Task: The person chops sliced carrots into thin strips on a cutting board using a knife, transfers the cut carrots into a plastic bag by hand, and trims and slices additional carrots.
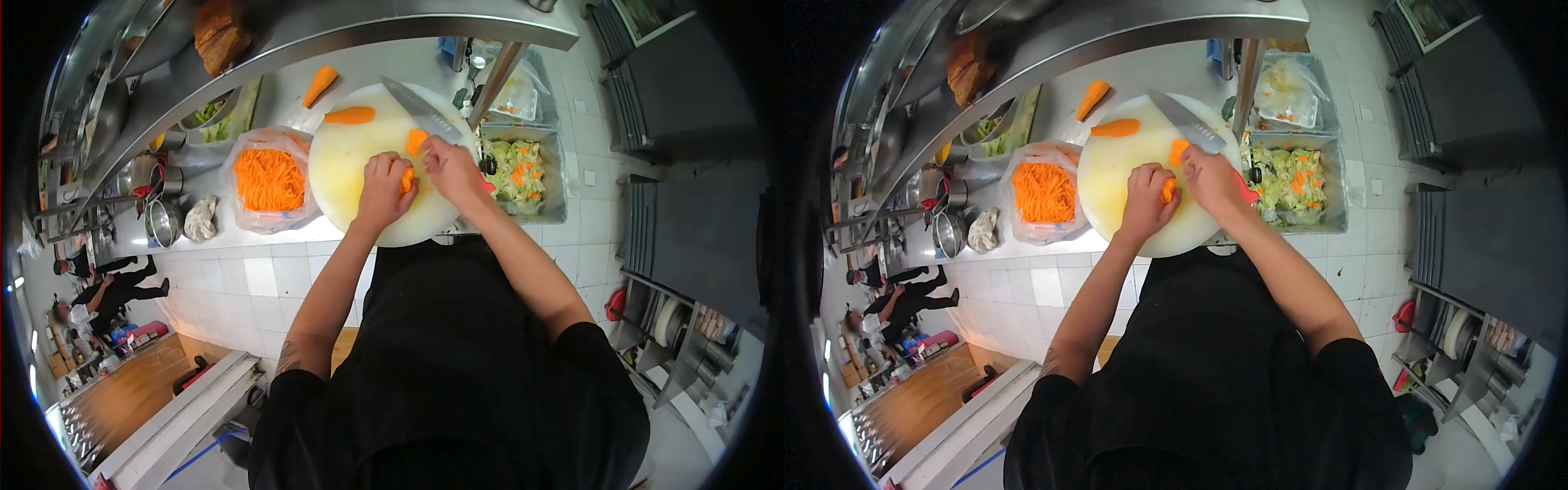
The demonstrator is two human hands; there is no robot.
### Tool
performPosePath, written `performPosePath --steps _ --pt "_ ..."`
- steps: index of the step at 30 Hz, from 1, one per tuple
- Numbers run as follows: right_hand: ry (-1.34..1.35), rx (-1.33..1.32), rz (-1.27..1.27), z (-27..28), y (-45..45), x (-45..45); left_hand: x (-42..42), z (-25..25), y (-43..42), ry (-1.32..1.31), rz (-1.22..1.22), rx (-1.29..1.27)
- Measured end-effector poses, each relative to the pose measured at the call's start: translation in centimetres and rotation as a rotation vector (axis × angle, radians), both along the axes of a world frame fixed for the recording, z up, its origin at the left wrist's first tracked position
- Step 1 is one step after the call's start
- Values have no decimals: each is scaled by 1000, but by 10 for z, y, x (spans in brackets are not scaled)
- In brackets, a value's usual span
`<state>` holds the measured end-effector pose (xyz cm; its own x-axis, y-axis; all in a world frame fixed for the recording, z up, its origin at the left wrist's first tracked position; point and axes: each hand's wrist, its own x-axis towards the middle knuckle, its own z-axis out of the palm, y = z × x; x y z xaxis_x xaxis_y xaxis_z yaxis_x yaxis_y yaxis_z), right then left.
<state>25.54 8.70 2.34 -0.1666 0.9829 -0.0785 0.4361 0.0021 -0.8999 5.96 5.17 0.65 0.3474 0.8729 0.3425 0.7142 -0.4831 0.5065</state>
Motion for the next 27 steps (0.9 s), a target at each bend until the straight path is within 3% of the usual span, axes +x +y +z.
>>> performPosePath --steps 2,5,6,8,11,15,17,21,23,27 --pt "-141 66 -31 17 14 5 -1 -3 -1 -1 44 28" --pt "-366 480 201 21 39 9 -3 -6 -1 -8 94 63" --pt "-370 482 196 17 47 8 -3 -6 -1 -15 110 73" --pt "-559 467 427 13 64 3 -5 -4 0 -15 96 54" --pt "-488 285 366 21 74 -4 -9 -1 -1 -18 76 31" --pt "-516 378 448 23 84 13 -12 -3 -4 -29 60 52" --pt "-371 153 412 34 81 17 -12 -6 -2 -39 70 48" --pt "-280 282 384 31 64 13 -11 -4 -3 -30 86 16" --pt "-157 84 364 31 60 9 -11 -6 -2 -45 89 27" --pt "-98 3 286 0 44 -4 -9 -5 -3 -85 118 39"
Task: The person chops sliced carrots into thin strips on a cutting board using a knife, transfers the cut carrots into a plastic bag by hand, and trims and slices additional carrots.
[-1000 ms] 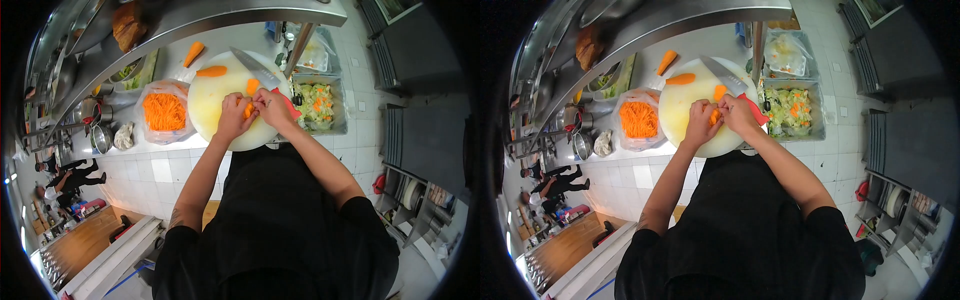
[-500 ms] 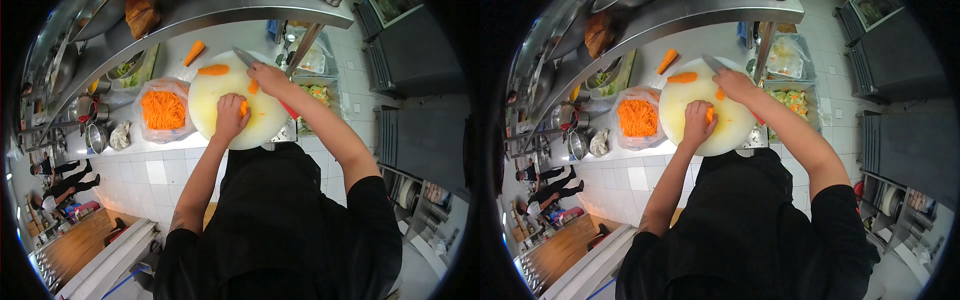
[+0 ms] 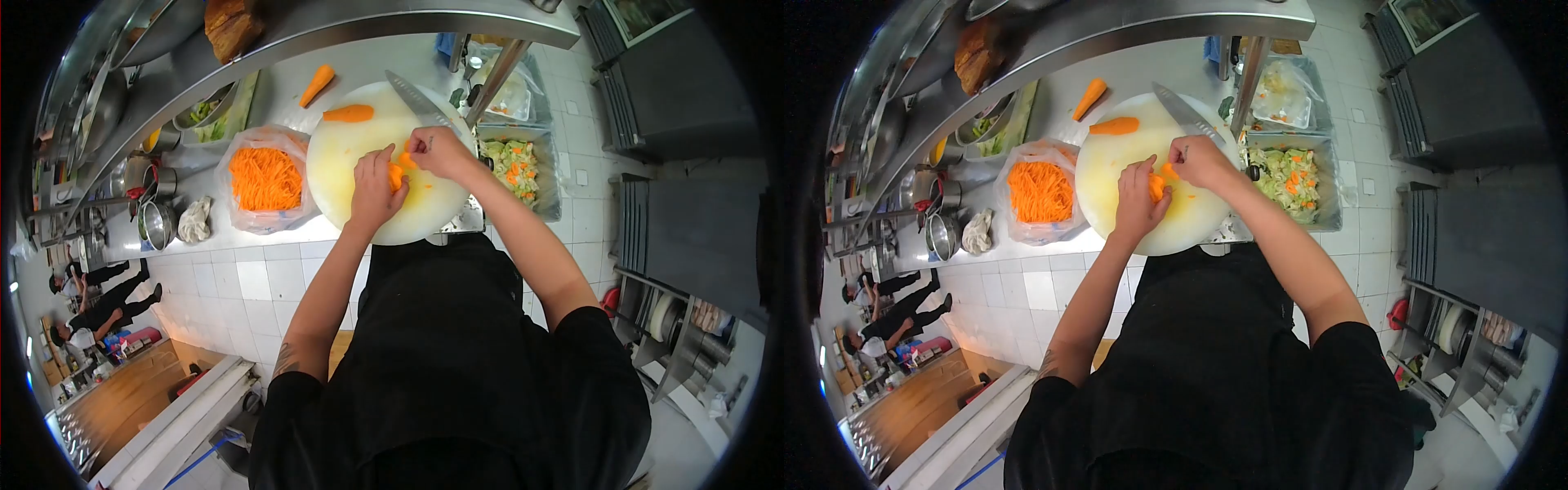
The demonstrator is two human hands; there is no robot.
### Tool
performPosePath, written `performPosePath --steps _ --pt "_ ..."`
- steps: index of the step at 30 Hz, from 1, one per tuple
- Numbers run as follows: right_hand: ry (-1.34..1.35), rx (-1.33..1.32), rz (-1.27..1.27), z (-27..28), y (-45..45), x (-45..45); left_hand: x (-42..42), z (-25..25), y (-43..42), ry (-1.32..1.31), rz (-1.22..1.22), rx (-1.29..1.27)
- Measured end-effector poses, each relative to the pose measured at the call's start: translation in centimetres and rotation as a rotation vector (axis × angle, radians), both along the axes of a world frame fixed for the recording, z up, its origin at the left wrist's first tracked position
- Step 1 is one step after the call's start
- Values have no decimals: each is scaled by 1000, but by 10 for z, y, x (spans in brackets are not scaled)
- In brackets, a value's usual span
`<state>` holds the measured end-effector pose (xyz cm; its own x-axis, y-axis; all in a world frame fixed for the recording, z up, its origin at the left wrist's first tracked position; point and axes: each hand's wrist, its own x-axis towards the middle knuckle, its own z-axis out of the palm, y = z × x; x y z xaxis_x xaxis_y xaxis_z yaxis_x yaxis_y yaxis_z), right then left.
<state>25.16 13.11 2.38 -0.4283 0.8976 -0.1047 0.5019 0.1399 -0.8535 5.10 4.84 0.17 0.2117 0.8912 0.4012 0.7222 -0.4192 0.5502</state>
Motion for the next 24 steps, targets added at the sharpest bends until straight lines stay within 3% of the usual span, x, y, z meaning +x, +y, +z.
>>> performPosePath --steps 6,8,9,11,17,24 --pt "132 -327 -154 -6 -23 -16 -1 -1 1 56 -49 -10" --pt "-55 3 -254 -1 -15 -1 0 -2 1 67 -28 5" --pt "-57 3 -250 -2 -11 1 0 -3 0 78 -16 18" --pt "-229 296 -210 -3 -2 5 -1 -5 -1 69 -9 16" --pt "-427 191 -98 2 -5 -19 -6 1 0 37 -33 -20" --pt "-152 43 -92 -8 -10 -22 -8 3 -1 -36 -30 -51"
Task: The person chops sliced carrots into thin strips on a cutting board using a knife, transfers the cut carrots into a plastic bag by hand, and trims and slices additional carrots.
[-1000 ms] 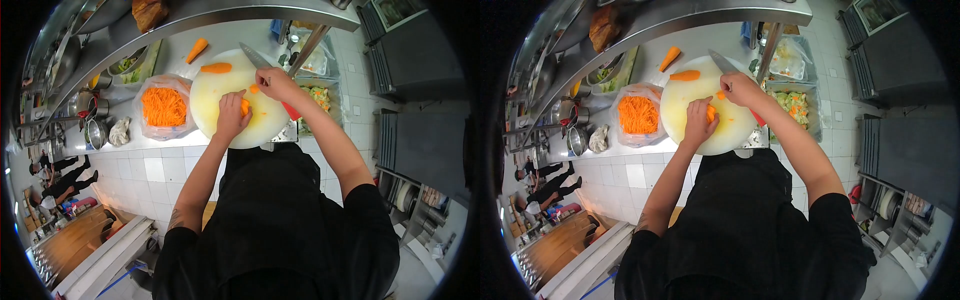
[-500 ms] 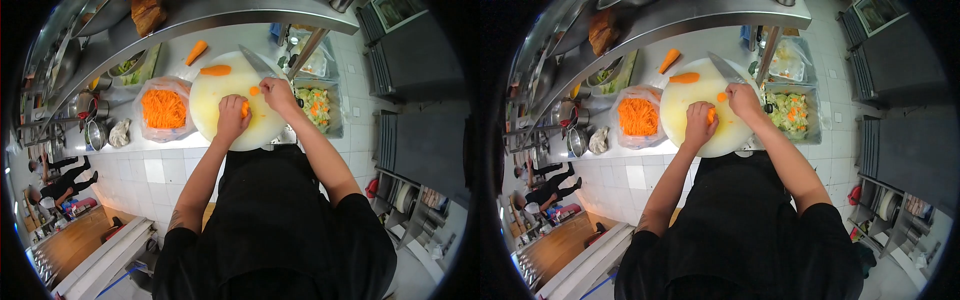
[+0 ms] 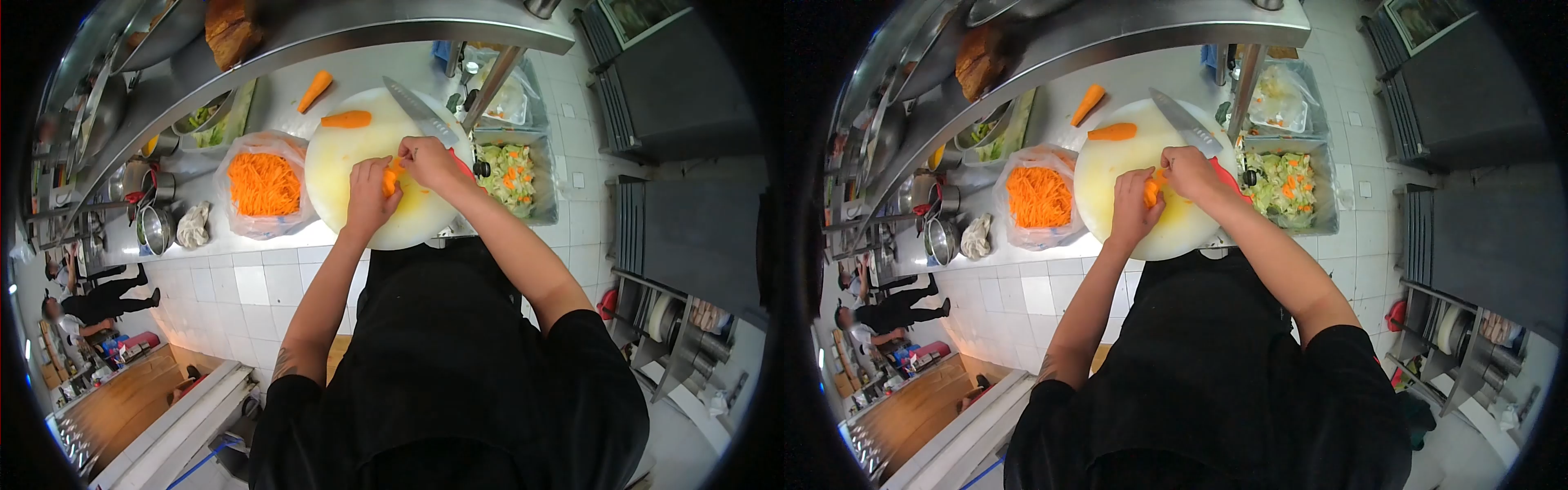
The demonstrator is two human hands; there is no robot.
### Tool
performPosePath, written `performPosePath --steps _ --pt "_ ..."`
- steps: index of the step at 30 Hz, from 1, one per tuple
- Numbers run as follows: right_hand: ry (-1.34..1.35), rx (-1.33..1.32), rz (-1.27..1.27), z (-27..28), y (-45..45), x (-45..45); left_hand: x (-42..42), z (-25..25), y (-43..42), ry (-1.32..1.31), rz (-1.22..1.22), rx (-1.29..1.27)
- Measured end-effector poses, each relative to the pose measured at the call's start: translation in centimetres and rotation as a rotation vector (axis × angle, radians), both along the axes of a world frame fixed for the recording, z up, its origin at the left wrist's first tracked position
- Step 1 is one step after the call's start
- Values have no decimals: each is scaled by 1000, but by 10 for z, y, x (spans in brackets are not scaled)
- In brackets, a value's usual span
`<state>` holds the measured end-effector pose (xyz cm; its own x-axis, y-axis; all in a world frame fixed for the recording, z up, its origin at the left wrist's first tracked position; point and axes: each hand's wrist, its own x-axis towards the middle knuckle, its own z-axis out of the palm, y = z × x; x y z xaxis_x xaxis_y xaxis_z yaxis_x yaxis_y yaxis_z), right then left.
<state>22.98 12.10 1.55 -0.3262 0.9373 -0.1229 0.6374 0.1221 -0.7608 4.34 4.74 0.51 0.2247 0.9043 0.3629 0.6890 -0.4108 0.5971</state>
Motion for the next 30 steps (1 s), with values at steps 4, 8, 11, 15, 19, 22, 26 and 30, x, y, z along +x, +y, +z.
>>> performPosePath --steps 4,8,11,15,19,22,26,30 --pt "125 -12 25 -5 -5 -12 2 -2 0 7 31 34" --pt "282 -48 -44 -2 -13 -6 1 -1 0 70 2 22" --pt "292 -36 -140 29 -29 25 4 2 -1 97 42 22" --pt "49 258 -157 52 -61 73 3 4 -4 151 75 8" --pt "-126 340 -204 44 -81 95 7 13 -8 187 96 37" --pt "-150 339 -186 34 -89 92 7 20 -11 239 97 52" --pt "-132 252 -169 34 -93 84 4 15 -13 215 62 -17" --pt "-136 258 -112 34 -92 87 3 12 -12 173 34 -69"
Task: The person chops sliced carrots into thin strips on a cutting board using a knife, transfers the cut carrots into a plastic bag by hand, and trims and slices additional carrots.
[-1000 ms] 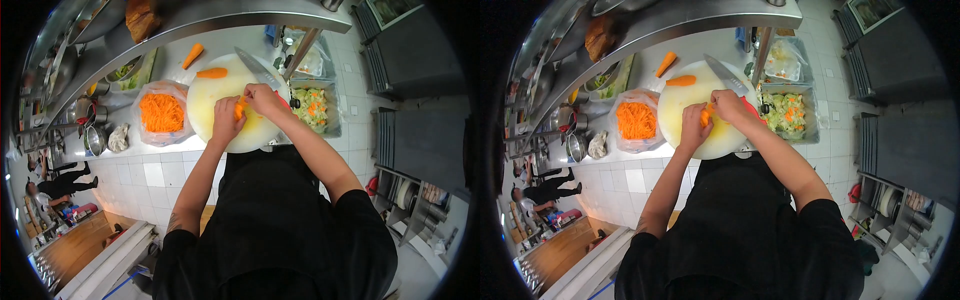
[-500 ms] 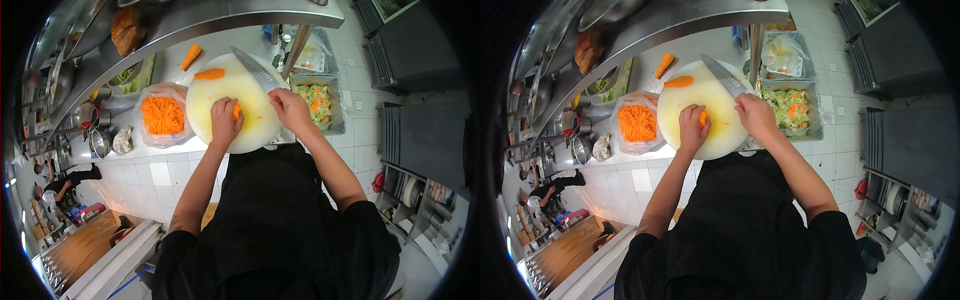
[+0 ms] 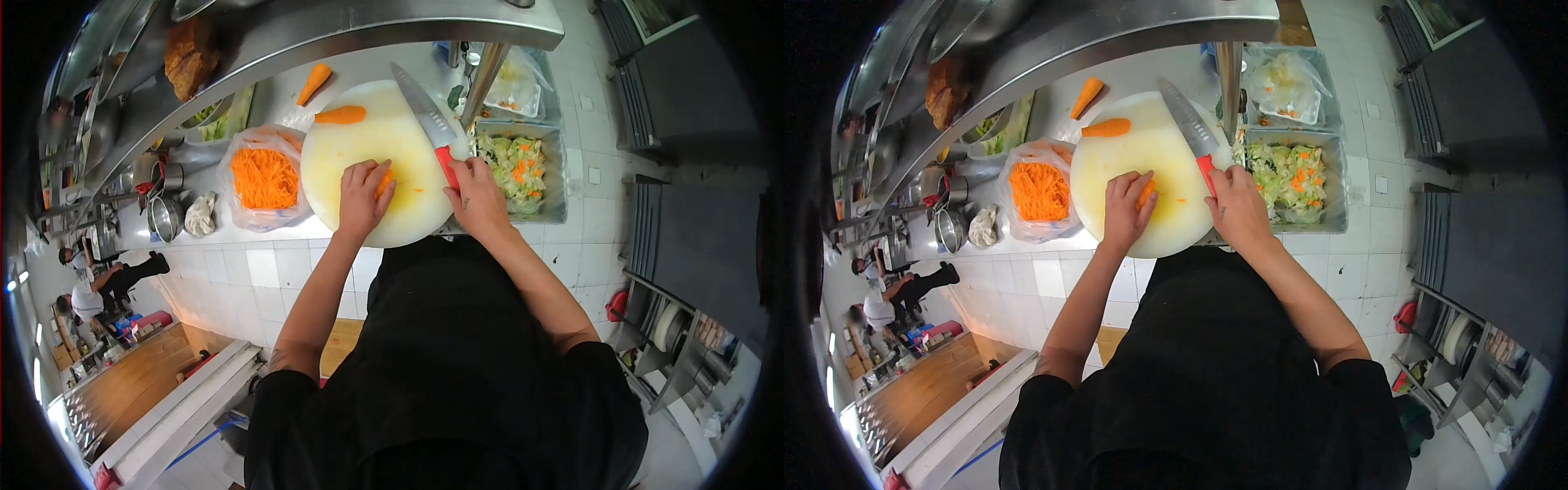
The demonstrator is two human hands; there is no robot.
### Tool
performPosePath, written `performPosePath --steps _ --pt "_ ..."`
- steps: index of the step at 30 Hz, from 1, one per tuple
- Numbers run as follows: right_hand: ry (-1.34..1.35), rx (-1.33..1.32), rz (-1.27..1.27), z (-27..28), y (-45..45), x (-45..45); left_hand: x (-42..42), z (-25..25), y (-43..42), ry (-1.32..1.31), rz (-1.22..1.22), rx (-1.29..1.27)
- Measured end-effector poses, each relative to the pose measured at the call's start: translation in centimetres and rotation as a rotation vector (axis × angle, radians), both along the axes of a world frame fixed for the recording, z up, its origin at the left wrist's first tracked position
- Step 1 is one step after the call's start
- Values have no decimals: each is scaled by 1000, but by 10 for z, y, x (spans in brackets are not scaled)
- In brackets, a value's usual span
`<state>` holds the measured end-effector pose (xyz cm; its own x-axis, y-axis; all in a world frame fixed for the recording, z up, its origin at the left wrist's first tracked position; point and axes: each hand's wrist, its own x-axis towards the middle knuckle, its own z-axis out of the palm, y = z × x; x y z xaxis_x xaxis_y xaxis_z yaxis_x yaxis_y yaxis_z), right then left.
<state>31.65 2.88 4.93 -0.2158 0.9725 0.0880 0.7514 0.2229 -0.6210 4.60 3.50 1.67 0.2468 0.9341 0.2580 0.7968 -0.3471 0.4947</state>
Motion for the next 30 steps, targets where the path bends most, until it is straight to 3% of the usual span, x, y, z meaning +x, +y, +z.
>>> performPosePath --steps 5,11,15,17,19,21,23,26,30 --pt "-13 -29 56 -1 5 0 3 2 -2 48 9 40" --pt "-56 -256 42 9 23 1 7 3 -3 142 6 46" --pt "116 -180 36 2 23 10 7 2 -6 134 13 22" --pt "329 -352 38 13 18 11 5 -4 -9 120 20 24" --pt "387 -353 65 21 8 18 1 -6 -10 105 26 20" --pt "448 -871 44 53 -1 23 -2 -7 -10 76 -1 7" --pt "469 -885 31 35 -17 24 -3 -7 -10 90 2 4" --pt "106 -427 78 30 -27 17 -2 -1 -14 127 14 3" --pt "-67 -440 88 28 -17 4 -3 4 -17 144 19 -32"
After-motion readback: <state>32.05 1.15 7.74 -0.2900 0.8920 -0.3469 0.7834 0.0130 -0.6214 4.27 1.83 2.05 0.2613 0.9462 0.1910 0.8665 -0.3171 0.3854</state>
